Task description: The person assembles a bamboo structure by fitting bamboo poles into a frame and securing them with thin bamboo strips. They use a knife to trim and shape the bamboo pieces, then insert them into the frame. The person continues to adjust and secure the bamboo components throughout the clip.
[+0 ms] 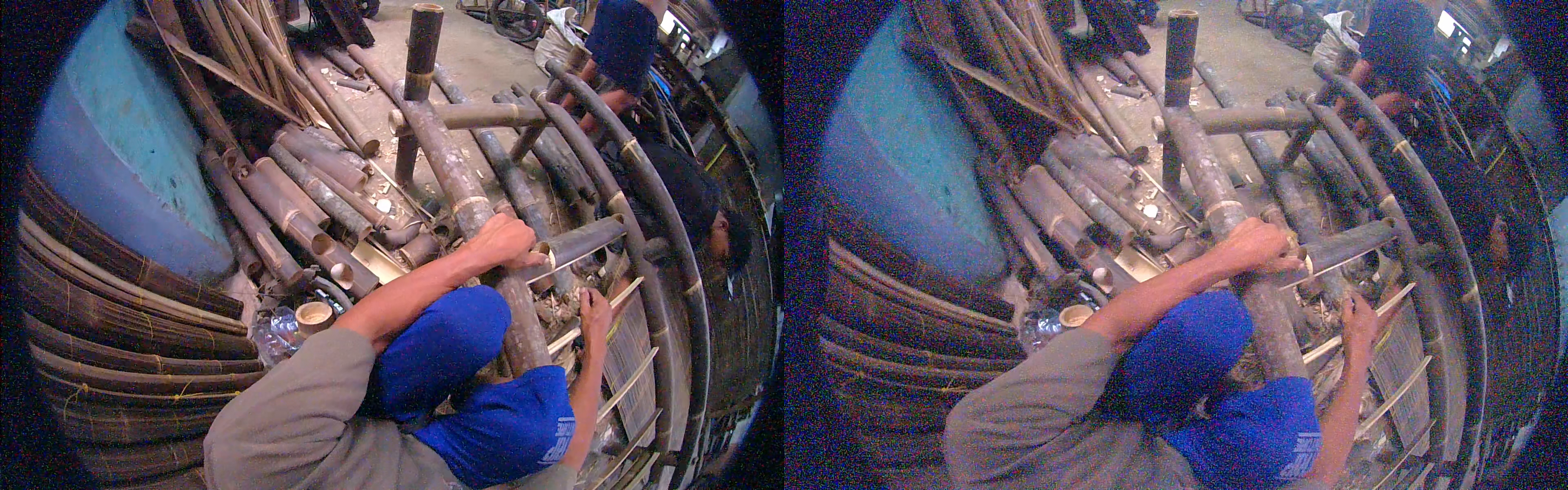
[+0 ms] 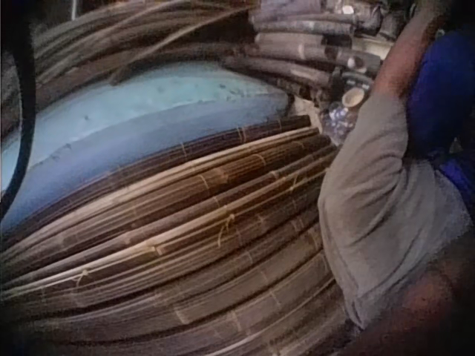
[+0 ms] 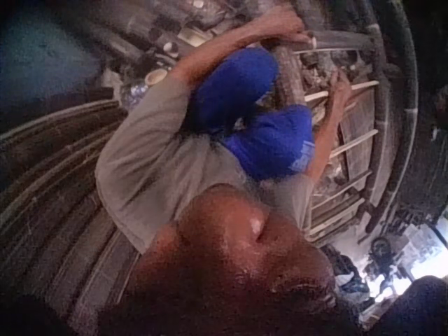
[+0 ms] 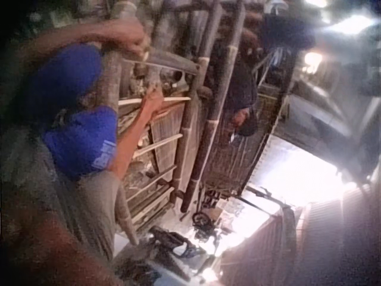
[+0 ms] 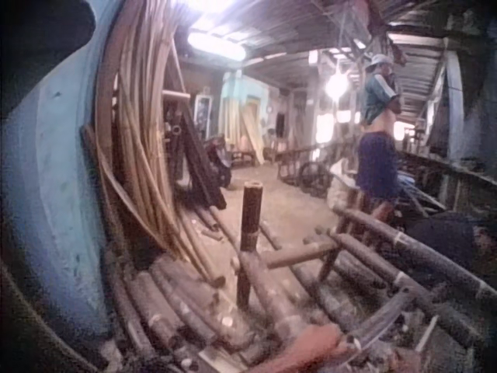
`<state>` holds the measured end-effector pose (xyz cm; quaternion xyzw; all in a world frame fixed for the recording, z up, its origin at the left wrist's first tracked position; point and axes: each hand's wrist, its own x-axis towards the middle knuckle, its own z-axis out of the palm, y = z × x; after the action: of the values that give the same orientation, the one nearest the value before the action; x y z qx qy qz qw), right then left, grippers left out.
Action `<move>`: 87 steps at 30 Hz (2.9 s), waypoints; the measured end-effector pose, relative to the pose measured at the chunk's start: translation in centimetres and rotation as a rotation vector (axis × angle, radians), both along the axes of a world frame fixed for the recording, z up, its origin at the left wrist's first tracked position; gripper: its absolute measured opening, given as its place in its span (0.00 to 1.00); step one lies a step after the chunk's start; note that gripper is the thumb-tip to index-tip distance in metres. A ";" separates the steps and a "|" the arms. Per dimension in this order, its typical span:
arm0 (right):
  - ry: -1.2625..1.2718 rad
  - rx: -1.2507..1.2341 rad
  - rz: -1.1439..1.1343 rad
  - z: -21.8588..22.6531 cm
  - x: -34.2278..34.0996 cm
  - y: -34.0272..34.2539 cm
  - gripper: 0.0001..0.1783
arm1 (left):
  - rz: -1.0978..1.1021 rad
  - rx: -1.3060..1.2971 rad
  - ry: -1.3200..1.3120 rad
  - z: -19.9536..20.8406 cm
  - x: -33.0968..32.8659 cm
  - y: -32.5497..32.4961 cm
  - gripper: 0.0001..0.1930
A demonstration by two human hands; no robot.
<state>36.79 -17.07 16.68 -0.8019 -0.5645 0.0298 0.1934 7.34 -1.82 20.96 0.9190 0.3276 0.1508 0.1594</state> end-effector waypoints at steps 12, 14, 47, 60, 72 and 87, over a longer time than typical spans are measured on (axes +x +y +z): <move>-0.023 0.060 -0.003 0.2 -0.8 0.1 0.20 | 0.005 0.016 0.006 0.1 -0.2 0.0 0.32; -0.028 0.050 -0.011 0.4 -1.1 0.1 0.20 | 0.008 0.011 0.017 0.2 -0.3 0.0 0.33; -0.061 0.053 -0.023 0.1 -1.0 0.0 0.19 | 0.001 -0.046 0.052 1.4 -0.4 -0.5 0.33; -0.103 0.114 -0.034 0.1 -1.6 -0.1 0.18 | -0.026 -0.047 0.181 1.8 -0.1 -0.2 0.31; 0.111 0.348 -0.155 1.6 -0.5 -0.3 0.17 | 0.026 -0.072 0.194 2.3 0.2 -0.5 0.34; 0.078 0.446 -0.426 -2.4 3.3 -2.0 0.18 | 0.017 0.010 0.147 1.4 0.3 -0.3 0.35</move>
<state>40.11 -19.04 14.32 -0.8382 -0.3683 -0.1054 0.3881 7.63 -2.08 22.41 0.9255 0.3454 0.0860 0.1291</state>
